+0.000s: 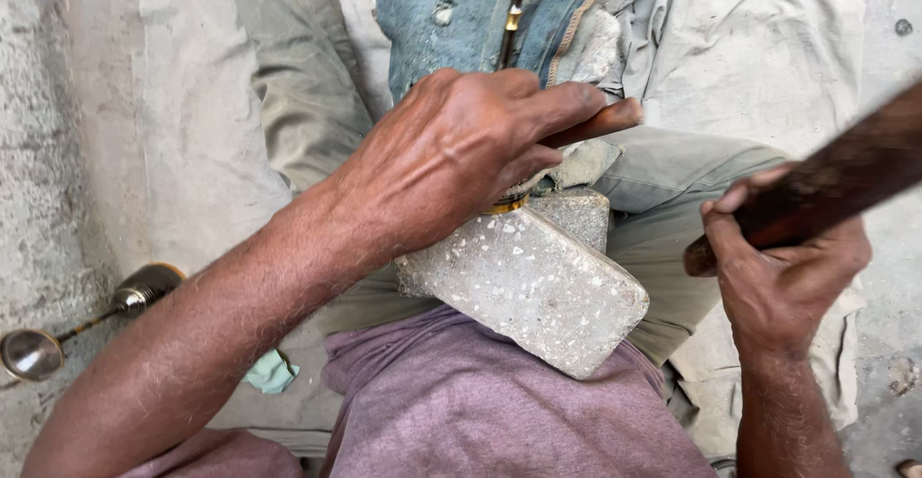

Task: The person sits on the ground with an ornate brass bell resting on a stone block on their lap. They hold a small chisel against the bell's decorated surface with one hand and strike it with a wooden mallet held in the other hand, working the pattern around the bell, occasionally repositioning the bell and rotating the chisel as they hammer.

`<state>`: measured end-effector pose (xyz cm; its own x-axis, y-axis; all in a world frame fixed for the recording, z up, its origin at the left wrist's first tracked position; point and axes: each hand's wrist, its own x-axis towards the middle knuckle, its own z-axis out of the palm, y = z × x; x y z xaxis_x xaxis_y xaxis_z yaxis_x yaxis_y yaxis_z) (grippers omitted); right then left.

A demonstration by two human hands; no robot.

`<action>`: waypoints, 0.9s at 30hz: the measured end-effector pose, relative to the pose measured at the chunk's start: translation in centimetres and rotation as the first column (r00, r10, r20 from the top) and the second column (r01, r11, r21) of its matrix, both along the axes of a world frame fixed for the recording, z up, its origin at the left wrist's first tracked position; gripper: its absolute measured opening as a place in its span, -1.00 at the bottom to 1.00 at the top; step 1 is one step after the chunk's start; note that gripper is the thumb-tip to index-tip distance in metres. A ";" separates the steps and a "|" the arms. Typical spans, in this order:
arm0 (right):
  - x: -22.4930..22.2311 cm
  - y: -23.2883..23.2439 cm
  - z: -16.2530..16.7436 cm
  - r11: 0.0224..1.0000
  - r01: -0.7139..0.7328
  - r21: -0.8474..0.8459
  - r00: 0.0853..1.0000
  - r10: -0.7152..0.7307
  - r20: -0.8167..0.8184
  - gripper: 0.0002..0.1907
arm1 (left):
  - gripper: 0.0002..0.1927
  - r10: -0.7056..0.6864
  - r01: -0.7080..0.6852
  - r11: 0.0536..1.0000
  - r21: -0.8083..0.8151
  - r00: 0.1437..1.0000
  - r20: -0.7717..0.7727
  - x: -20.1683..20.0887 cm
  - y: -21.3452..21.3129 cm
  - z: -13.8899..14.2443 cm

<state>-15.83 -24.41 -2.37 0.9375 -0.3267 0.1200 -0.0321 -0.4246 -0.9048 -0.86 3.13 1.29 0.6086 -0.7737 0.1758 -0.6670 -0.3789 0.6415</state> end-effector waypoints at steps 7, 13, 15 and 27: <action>0.1 0.3 0.3 0.997 0.048 -0.058 0.994 -0.054 -0.099 -0.85 | -0.52 -0.030 0.029 0.999 -0.021 0.999 -0.037 0.4 0.2 0.5; -0.6 0.3 0.0 0.922 -0.027 -0.386 0.998 0.005 -0.057 -0.82 | -0.56 -0.061 0.060 0.998 -0.019 0.996 -0.069 0.8 0.2 0.6; -0.7 0.3 -0.4 0.999 0.037 -0.014 0.999 -0.037 0.005 -0.81 | -0.59 -0.077 0.080 0.991 -0.106 0.997 0.026 1.0 0.2 0.5; -1.6 -0.5 -1.9 0.954 -0.025 -0.300 1.000 0.029 0.010 -0.75 | -0.58 -0.114 0.113 0.993 -0.010 0.989 -0.098 1.7 0.2 0.4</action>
<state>-17.38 -24.89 -4.22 0.9430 -0.2480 0.2220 -0.0049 -0.6771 -0.7359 0.85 3.36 1.72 0.5313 -0.8382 0.1228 -0.6389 -0.3013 0.7078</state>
